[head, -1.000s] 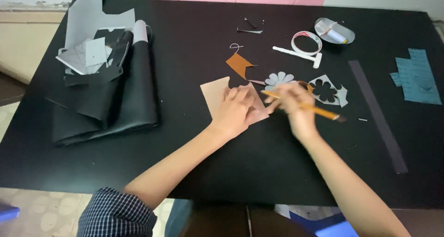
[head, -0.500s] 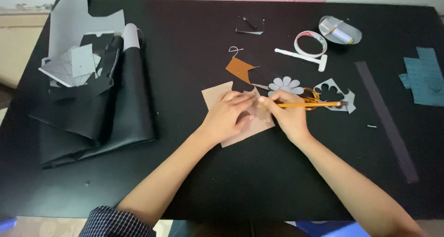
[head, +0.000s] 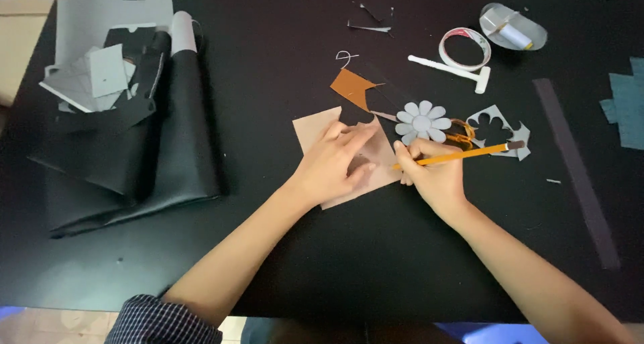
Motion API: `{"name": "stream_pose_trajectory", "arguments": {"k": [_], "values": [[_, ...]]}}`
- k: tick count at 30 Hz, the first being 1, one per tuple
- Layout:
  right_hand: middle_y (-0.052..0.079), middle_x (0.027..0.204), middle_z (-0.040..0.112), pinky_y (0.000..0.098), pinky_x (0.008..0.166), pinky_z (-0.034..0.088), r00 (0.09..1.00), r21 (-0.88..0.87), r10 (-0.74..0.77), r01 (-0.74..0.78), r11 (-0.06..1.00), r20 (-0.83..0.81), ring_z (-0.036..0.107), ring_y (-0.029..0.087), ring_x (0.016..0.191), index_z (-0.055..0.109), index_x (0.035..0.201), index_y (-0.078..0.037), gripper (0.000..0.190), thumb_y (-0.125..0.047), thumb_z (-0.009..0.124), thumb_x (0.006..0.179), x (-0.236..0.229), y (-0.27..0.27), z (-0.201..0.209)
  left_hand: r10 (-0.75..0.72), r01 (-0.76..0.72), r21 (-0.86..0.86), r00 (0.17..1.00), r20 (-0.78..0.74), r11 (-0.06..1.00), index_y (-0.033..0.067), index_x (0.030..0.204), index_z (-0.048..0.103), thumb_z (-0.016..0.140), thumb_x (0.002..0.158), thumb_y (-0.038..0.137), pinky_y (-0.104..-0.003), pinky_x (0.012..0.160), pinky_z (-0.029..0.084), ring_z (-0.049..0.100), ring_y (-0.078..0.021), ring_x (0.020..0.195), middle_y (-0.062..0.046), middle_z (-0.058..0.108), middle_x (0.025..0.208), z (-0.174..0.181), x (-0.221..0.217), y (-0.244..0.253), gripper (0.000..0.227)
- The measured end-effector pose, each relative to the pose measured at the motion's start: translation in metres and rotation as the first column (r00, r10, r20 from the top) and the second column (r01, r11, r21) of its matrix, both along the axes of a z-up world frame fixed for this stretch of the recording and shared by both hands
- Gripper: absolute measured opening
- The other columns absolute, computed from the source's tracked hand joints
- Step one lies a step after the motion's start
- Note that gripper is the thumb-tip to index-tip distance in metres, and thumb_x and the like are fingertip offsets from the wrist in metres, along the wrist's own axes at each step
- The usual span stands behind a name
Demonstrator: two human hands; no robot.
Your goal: Tracing a flower template onto leather, cutting it out with scissors, and using a small hammer tool to shape the leather piece.
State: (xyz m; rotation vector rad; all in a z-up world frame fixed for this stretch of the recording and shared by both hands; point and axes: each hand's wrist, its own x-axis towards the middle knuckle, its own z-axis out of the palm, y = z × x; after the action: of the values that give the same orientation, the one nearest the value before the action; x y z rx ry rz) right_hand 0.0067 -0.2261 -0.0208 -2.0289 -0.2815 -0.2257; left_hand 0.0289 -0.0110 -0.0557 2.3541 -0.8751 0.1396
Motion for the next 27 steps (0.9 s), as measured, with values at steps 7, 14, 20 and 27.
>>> {"name": "stream_pose_trajectory", "arguments": {"k": [7, 14, 20, 27], "values": [[0.007, 0.046, 0.061, 0.0243, 0.064, 0.055, 0.999, 0.051, -0.019, 0.021, 0.998, -0.028, 0.067, 0.014, 0.049, 0.064, 0.068, -0.007, 0.032, -0.009, 0.077, 0.097, 0.002, 0.006, 0.008, 0.018, -0.017, -0.025, 1.000, 0.021, 1.000, 0.0073, 0.147, 0.052, 0.070, 0.091, 0.037, -0.052, 0.109, 0.041, 0.052, -0.0334, 0.120, -0.018, 0.068, 0.126, 0.003, -0.002, -0.002, 0.066], [0.006, 0.044, 0.060, 0.0218, 0.059, 0.054, 0.999, 0.066, -0.012, 0.009, 0.998, 0.037, 0.066, 0.015, 0.048, 0.057, 0.060, -0.007, 0.043, -0.008, 0.077, 0.098, 0.004, -0.001, -0.003, 0.005, -0.004, -0.047, 1.000, 0.014, 0.999, 0.0062, 0.148, 0.052, 0.070, 0.091, 0.039, -0.045, 0.103, 0.043, 0.051, -0.0286, 0.112, -0.019, 0.068, 0.126, 0.013, -0.005, -0.001, 0.068], [0.009, 0.044, 0.058, 0.0224, 0.053, 0.051, 1.000, 0.056, 0.001, -0.002, 0.998, 0.020, 0.066, 0.016, 0.047, 0.052, 0.056, -0.007, 0.050, -0.006, 0.068, 0.103, 0.004, -0.002, -0.004, 0.009, -0.009, -0.019, 1.000, -0.011, 1.000, 0.0062, 0.147, 0.052, 0.070, 0.091, 0.038, -0.044, 0.103, 0.043, 0.051, -0.0289, 0.114, -0.019, 0.066, 0.130, 0.018, -0.006, -0.001, 0.067], [0.009, 0.046, 0.060, 0.0220, 0.052, 0.050, 0.997, 0.023, 0.039, -0.040, 0.999, 0.065, 0.067, 0.017, 0.048, 0.056, 0.056, -0.006, 0.050, -0.006, 0.068, 0.104, 0.004, -0.003, -0.006, 0.008, -0.008, -0.007, 0.999, -0.044, 1.000, 0.0048, 0.147, 0.051, 0.070, 0.091, 0.036, -0.043, 0.102, 0.043, 0.050, -0.0290, 0.115, -0.021, 0.066, 0.129, 0.026, -0.008, -0.001, 0.066]]}}
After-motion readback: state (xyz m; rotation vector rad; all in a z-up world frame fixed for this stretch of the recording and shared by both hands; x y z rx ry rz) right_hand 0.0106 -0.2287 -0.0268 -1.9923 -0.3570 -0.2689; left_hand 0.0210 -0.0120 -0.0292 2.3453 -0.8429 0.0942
